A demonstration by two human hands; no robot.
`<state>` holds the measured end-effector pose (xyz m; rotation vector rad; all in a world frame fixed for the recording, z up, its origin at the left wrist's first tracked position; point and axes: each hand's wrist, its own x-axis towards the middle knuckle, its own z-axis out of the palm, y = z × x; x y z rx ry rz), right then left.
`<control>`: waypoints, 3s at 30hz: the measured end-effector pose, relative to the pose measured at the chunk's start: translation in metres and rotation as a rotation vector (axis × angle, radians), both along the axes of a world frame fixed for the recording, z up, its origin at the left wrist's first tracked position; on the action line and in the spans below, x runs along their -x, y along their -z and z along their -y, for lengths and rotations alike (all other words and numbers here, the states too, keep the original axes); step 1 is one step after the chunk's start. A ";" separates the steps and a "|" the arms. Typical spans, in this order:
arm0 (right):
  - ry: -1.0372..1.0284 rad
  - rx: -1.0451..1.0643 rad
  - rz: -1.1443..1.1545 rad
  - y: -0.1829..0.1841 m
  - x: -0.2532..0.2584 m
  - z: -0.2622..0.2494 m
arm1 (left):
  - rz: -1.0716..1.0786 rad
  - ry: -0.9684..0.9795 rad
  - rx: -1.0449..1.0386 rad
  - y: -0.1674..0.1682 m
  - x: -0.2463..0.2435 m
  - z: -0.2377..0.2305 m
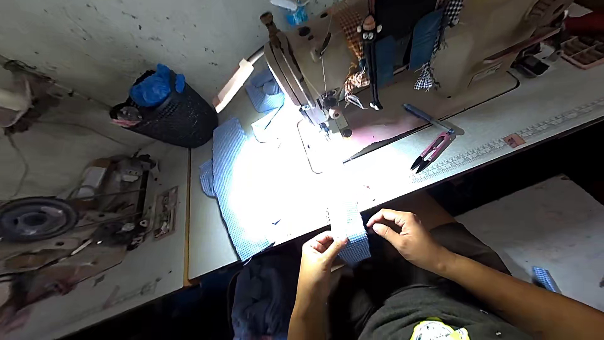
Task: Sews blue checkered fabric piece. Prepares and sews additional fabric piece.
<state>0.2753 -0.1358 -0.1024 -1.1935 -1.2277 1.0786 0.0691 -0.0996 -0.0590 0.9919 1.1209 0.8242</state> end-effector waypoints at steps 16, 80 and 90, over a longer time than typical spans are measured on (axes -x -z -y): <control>0.139 -0.467 0.645 0.003 0.017 -0.008 | 0.047 -0.029 0.079 0.020 0.007 0.014; 0.019 -0.469 0.461 0.004 0.026 -0.032 | -0.287 -0.167 -0.861 -0.076 0.027 -0.056; 0.078 -0.561 0.520 0.008 0.045 -0.017 | -0.414 0.346 -0.840 -0.031 -0.011 -0.129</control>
